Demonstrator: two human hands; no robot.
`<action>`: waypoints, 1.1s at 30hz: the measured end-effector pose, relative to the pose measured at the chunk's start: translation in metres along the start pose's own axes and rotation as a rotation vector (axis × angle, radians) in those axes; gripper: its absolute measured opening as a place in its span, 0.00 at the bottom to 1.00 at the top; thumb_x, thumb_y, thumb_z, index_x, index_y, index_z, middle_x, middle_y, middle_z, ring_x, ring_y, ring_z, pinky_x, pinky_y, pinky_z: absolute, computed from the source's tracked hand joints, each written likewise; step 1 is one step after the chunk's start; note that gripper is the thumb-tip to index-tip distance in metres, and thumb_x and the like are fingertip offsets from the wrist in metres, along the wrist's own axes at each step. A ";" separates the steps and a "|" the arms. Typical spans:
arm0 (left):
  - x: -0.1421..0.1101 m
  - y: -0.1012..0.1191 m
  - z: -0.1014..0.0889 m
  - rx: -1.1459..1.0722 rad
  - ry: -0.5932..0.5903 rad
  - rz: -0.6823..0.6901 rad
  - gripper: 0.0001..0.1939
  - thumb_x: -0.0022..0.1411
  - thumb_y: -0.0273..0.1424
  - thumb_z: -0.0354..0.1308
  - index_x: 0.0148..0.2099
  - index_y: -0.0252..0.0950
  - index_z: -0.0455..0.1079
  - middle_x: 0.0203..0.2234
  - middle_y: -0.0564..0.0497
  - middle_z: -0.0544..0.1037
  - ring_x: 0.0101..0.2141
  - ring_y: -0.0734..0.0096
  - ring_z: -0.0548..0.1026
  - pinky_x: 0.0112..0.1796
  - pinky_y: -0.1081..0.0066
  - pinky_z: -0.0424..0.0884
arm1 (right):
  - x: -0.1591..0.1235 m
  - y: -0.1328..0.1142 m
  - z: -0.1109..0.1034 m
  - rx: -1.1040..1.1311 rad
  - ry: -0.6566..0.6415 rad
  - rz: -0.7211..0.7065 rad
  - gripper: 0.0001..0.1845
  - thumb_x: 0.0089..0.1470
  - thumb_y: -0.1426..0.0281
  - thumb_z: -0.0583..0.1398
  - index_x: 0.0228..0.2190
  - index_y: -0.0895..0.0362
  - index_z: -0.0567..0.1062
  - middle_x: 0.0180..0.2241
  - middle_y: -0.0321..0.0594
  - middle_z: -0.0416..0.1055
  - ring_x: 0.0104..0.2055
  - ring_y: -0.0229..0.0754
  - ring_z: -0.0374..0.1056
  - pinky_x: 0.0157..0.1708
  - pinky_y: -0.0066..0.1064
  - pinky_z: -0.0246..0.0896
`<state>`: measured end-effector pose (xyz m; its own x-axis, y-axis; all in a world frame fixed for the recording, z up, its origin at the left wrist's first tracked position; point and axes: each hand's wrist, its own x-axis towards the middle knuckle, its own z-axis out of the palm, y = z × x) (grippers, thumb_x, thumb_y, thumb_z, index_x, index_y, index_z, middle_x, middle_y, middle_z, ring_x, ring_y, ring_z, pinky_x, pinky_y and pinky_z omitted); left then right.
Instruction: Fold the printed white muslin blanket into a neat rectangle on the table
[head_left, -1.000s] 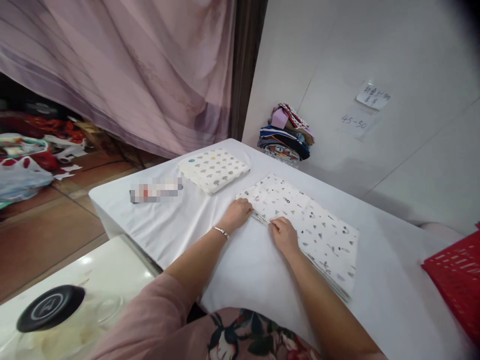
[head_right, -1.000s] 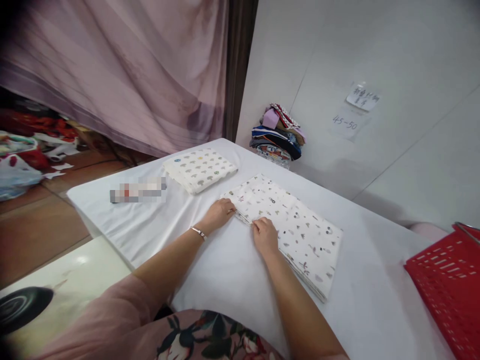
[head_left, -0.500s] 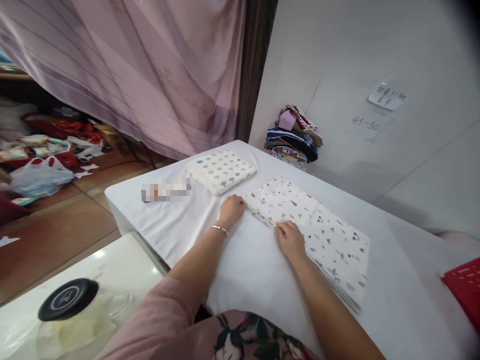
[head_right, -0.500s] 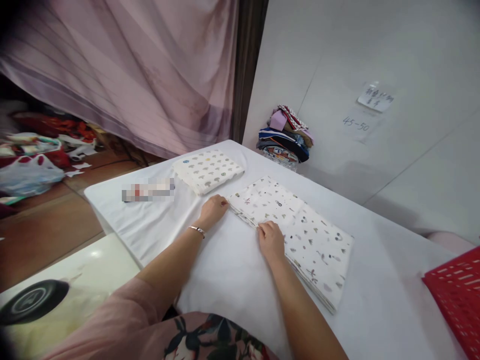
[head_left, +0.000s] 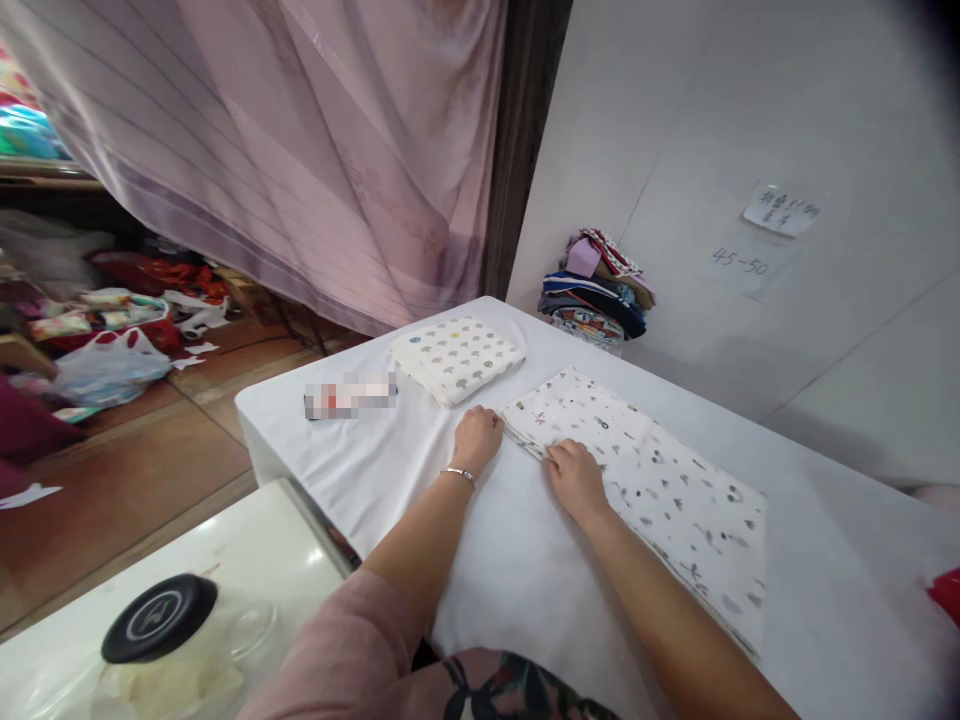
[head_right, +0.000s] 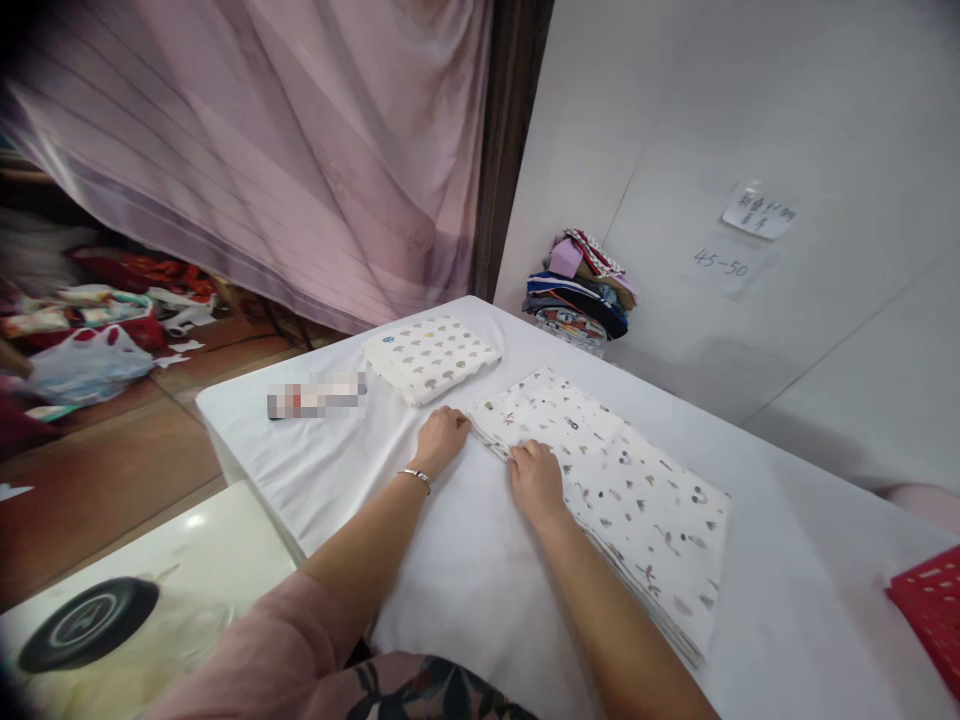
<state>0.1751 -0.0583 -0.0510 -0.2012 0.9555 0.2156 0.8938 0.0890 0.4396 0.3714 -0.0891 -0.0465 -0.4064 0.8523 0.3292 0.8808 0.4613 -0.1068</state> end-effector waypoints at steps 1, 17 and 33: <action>0.000 0.000 0.000 -0.006 0.009 -0.003 0.12 0.58 0.28 0.48 0.34 0.36 0.73 0.35 0.45 0.74 0.37 0.64 0.70 0.31 0.70 0.65 | 0.006 -0.003 0.001 -0.011 -0.012 -0.004 0.07 0.54 0.72 0.55 0.32 0.54 0.74 0.33 0.41 0.68 0.37 0.44 0.61 0.36 0.32 0.54; 0.008 0.001 -0.003 -0.186 -0.114 -0.080 0.09 0.61 0.31 0.47 0.39 0.38 0.68 0.32 0.48 0.76 0.34 0.65 0.73 0.32 0.69 0.62 | 0.074 -0.038 0.029 0.172 -0.068 0.117 0.10 0.56 0.69 0.54 0.37 0.55 0.74 0.37 0.40 0.69 0.42 0.42 0.63 0.36 0.29 0.54; 0.013 0.002 -0.002 -0.299 -0.194 -0.112 0.12 0.57 0.30 0.49 0.44 0.38 0.66 0.35 0.46 0.77 0.36 0.60 0.74 0.32 0.69 0.62 | 0.090 -0.034 0.032 0.320 -0.116 0.167 0.08 0.54 0.68 0.55 0.28 0.54 0.73 0.32 0.36 0.68 0.33 0.37 0.62 0.30 0.26 0.49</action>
<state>0.1733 -0.0465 -0.0459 -0.1855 0.9826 -0.0051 0.7083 0.1373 0.6924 0.2972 -0.0205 -0.0435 -0.3043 0.9362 0.1758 0.8245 0.3512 -0.4437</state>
